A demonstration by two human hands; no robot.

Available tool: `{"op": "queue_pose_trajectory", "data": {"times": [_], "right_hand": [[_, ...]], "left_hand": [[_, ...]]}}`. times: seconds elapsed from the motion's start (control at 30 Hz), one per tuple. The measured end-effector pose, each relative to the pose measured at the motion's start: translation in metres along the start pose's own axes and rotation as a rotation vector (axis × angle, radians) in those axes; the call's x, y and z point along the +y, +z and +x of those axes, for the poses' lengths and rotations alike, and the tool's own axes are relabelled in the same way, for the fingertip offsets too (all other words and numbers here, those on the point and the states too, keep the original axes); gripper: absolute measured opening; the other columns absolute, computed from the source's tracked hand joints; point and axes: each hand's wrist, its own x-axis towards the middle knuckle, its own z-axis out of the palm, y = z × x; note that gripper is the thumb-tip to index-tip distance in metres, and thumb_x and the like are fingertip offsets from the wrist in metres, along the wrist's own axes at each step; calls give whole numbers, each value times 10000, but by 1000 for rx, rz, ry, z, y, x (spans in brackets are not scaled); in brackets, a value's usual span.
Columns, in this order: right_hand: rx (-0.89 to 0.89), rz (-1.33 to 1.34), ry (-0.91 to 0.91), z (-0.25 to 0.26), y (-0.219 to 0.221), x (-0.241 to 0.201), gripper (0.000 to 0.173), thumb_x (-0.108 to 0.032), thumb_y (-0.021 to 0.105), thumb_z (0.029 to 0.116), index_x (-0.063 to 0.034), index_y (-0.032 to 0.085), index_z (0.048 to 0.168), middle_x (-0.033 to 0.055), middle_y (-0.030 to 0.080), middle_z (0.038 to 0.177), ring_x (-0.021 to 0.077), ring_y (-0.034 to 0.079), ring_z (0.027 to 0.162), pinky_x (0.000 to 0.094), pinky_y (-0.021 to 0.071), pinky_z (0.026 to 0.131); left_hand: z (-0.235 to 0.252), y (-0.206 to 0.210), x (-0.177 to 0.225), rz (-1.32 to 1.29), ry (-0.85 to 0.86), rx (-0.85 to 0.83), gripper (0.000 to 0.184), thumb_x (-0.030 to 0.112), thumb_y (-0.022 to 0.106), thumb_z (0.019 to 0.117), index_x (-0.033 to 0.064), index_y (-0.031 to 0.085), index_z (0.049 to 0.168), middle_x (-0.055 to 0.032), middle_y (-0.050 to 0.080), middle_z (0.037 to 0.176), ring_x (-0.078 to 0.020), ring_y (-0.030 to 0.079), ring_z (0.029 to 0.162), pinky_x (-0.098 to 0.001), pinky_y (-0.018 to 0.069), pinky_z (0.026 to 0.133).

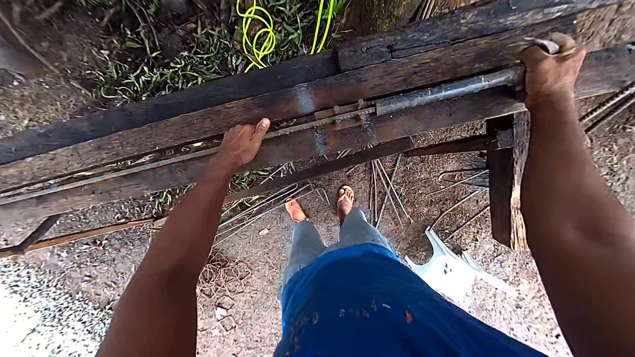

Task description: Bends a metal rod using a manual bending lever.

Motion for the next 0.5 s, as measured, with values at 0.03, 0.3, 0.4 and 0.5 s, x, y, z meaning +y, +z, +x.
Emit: {"op": "queue_pose_trajectory", "data": {"times": [0.03, 0.3, 0.4, 0.5], "right_hand": [[-1, -3, -7, 0, 0, 1, 184, -326, 683, 894, -164, 600, 924, -73, 541, 792, 30, 517, 613, 283, 482, 578], [14, 2, -16, 3, 2, 1, 169, -319, 699, 885, -182, 610, 929, -82, 570, 806, 32, 557, 647, 288, 507, 597], [28, 16, -48, 8, 4, -3, 141, -288, 686, 875, -189, 587, 894, -92, 546, 761, 26, 531, 591, 271, 489, 552], [27, 43, -79, 7, 4, -1, 137, -279, 684, 869, -206, 567, 867, -106, 535, 745, 15, 523, 584, 259, 481, 547]], "left_hand": [[0, 4, 5, 39, -58, 43, 968, 670, 9, 1027, -54, 636, 885, -322, 675, 925, -524, 669, 1018, -729, 472, 827], [-1, 17, 13, 133, -128, 186, 804, 468, 48, 1073, -58, 578, 777, -334, 668, 862, -543, 678, 954, -701, 477, 753], [0, 16, 12, 134, -118, 170, 815, 474, 39, 1076, -53, 609, 826, -328, 677, 889, -534, 679, 969, -698, 481, 760], [-2, 14, 13, 135, -108, 142, 836, 485, 17, 1070, -49, 636, 896, -321, 686, 934, -523, 677, 1010, -698, 483, 788]]}}
